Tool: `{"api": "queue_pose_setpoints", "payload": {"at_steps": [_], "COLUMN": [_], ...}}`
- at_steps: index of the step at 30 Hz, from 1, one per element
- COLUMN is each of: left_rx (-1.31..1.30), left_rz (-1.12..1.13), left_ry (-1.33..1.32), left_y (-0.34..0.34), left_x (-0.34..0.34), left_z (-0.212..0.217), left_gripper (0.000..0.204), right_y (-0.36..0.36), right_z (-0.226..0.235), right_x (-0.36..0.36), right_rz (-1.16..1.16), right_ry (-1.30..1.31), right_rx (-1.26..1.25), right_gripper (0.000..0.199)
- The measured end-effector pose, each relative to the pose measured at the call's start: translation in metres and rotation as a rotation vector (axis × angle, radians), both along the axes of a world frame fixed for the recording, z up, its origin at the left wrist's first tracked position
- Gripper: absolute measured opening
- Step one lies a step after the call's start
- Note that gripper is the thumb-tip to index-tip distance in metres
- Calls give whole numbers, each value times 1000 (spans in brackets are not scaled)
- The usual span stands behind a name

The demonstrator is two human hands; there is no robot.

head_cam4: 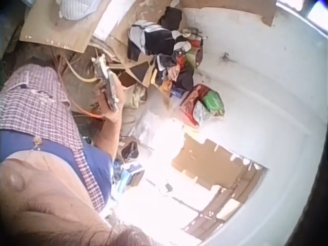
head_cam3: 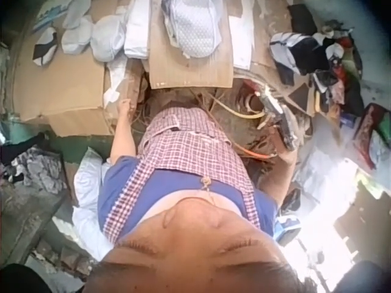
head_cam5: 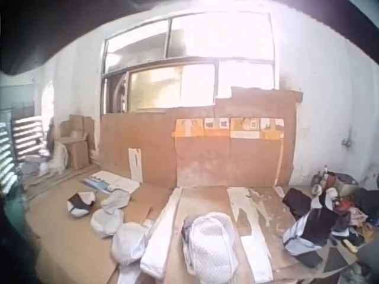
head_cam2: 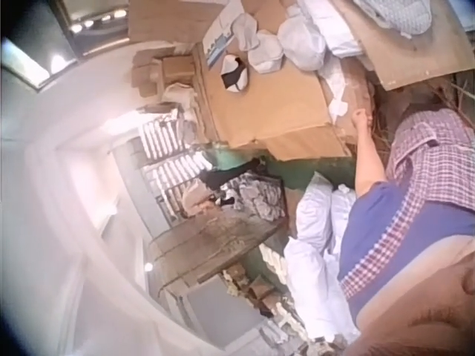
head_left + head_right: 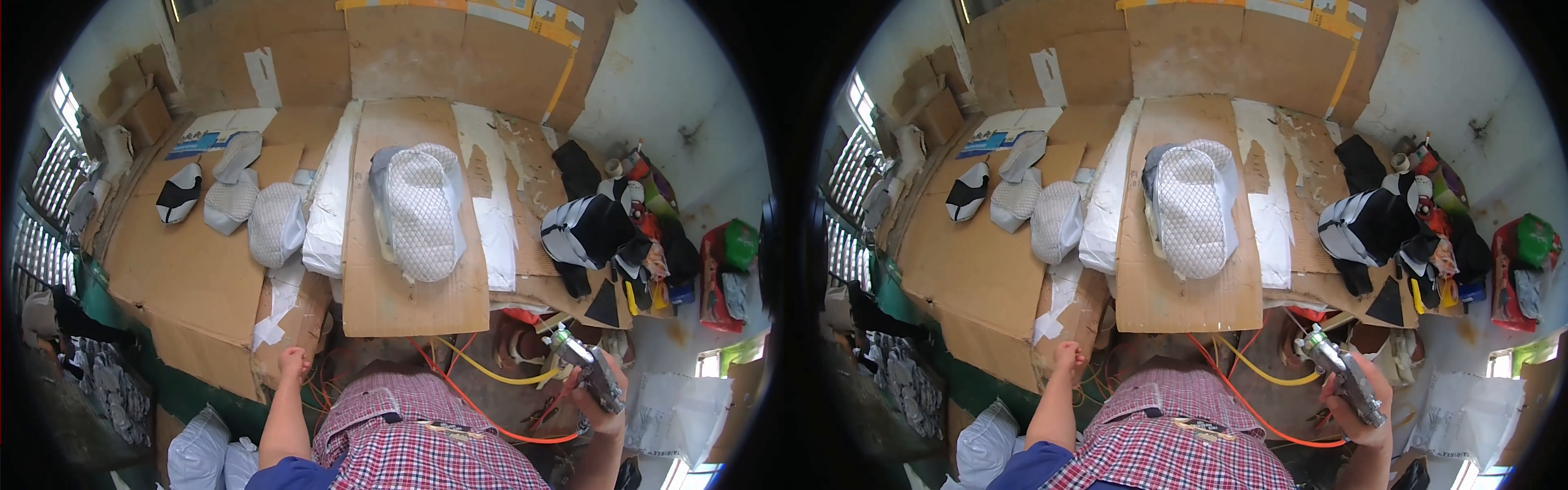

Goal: The worker is spraying adhesive onto mesh components of protective gear at a manufacturing workbench.

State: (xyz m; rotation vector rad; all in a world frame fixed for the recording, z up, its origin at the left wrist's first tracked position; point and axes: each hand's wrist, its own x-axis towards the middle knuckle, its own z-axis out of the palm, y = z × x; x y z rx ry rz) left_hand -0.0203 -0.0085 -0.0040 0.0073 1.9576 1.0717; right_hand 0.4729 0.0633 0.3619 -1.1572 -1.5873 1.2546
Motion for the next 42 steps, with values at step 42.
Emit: {"api": "queue_pose_setpoints", "payload": {"at_steps": [42], "left_rx": [470], "left_rz": [-418], "left_ry": [160], "left_y": [255], "left_x": [93], "left_z": [136], "left_gripper": [12], "right_y": [34], "right_z": [5], "right_x": [18], "right_rz": [-11], "right_ry": [85], "right_rx": [-121], "right_gripper": [63]}}
